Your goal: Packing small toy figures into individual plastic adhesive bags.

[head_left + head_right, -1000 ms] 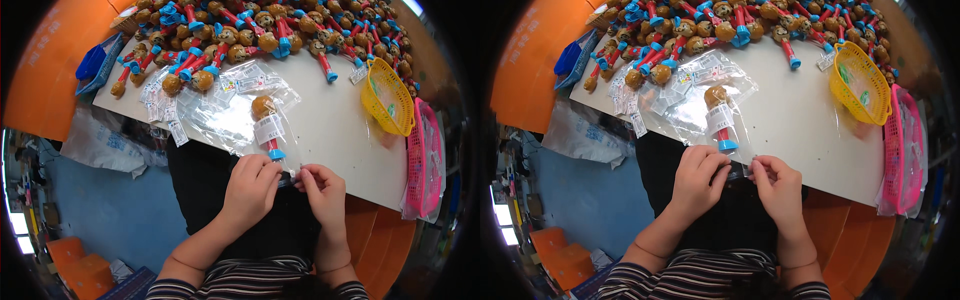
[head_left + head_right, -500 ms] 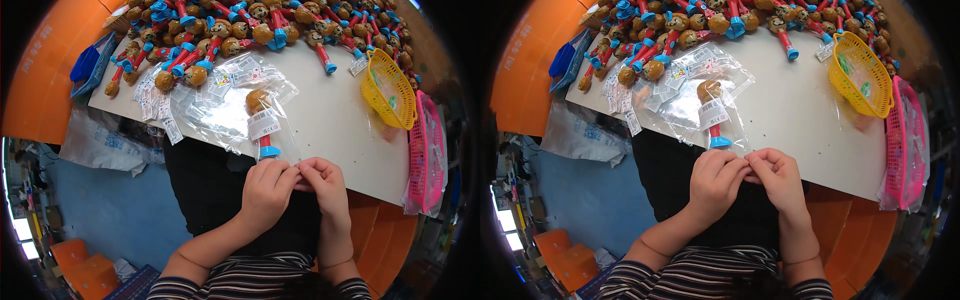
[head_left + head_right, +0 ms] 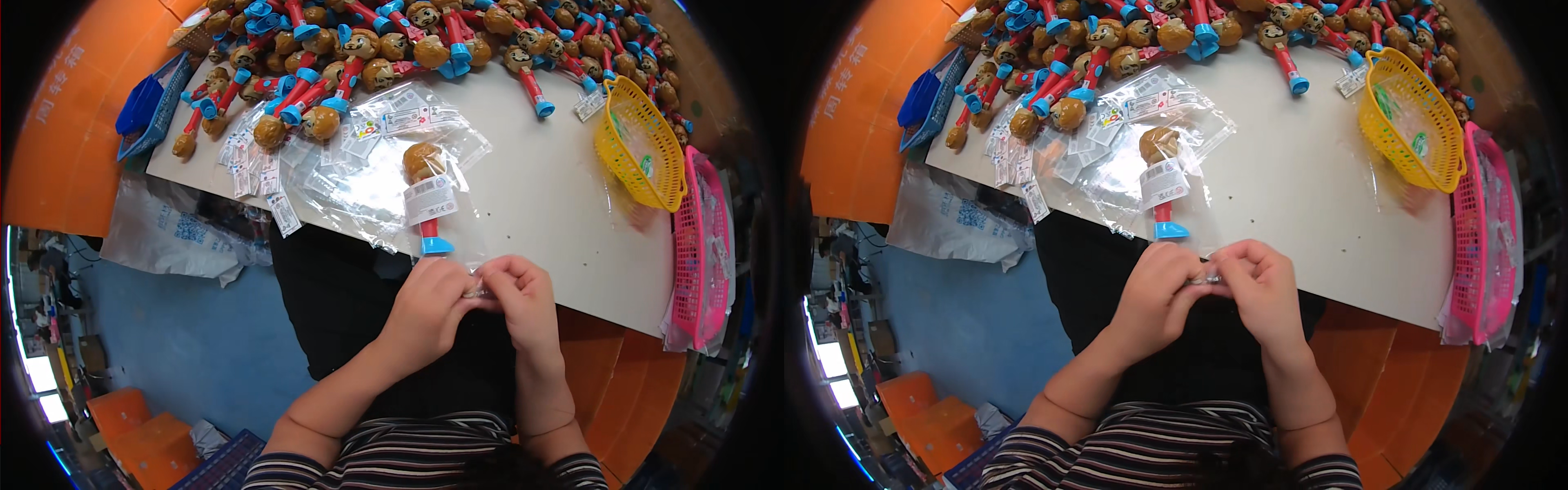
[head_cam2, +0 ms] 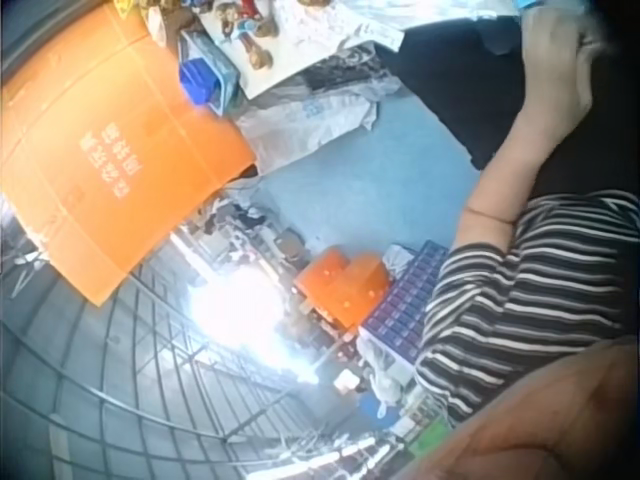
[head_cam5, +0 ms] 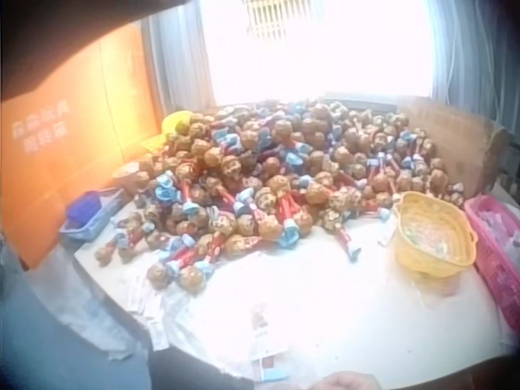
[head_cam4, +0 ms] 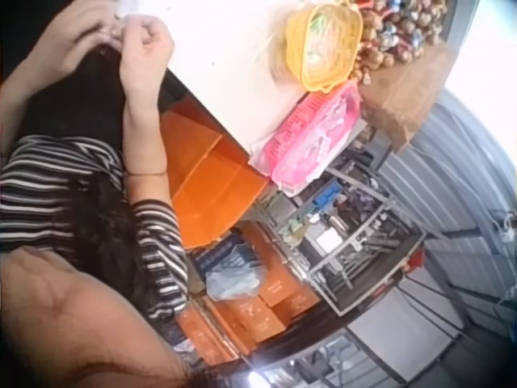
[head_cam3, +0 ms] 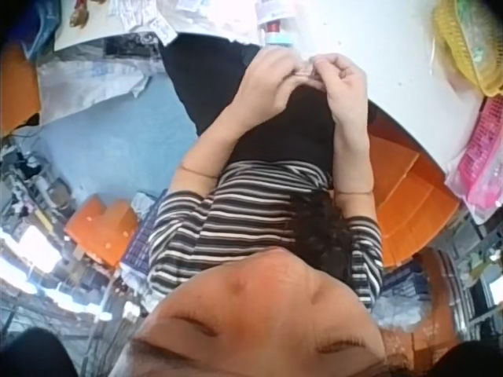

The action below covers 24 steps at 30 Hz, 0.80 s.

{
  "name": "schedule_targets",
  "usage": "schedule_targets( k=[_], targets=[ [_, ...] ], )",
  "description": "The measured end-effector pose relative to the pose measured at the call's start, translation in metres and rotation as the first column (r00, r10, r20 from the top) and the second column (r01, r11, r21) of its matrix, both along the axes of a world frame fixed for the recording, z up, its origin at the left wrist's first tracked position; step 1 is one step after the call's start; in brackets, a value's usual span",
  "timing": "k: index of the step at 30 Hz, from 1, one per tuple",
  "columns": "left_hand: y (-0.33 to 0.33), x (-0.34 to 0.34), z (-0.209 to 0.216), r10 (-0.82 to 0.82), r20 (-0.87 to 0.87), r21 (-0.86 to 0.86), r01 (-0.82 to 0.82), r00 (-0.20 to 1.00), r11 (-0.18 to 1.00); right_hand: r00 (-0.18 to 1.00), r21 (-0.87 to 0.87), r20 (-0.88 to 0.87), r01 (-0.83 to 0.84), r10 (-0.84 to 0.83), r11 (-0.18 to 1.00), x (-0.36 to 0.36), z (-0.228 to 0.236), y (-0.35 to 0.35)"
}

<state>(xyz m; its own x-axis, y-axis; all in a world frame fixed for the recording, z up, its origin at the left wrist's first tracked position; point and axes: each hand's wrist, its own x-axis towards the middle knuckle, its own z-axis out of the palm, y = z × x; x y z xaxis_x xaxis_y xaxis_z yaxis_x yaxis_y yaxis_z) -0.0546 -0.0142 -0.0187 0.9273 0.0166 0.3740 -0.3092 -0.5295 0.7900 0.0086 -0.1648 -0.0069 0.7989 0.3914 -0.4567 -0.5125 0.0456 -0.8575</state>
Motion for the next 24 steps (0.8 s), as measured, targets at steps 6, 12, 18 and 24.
schedule_targets(
  k=[6, 12, 18, 24],
  targets=[
    [0.051, -0.023, -0.01, -0.224, -0.168, -0.78, 0.009, 0.96, 0.625, 0.997, -0.057, 0.067, -0.026, 0.03, 0.998, 0.001, -0.004, -0.005],
    [0.11, -0.036, -0.01, 0.143, -0.008, -1.0, -0.01, 0.99, 0.013, 0.993, -0.085, 0.109, -0.023, 0.032, 0.996, -0.002, -0.003, -0.012],
    [0.085, -0.028, -0.005, 0.251, -0.072, -0.648, -0.237, 0.965, 0.724, 0.911, -0.334, 0.391, 0.005, 0.133, 0.943, -0.015, 0.009, -0.03],
    [0.074, -0.013, -0.002, 0.113, -0.028, 0.35, -0.096, 0.993, 0.932, 0.191, -0.509, 0.86, 0.265, 0.473, 0.819, 0.007, 0.011, -0.038]
  ],
)
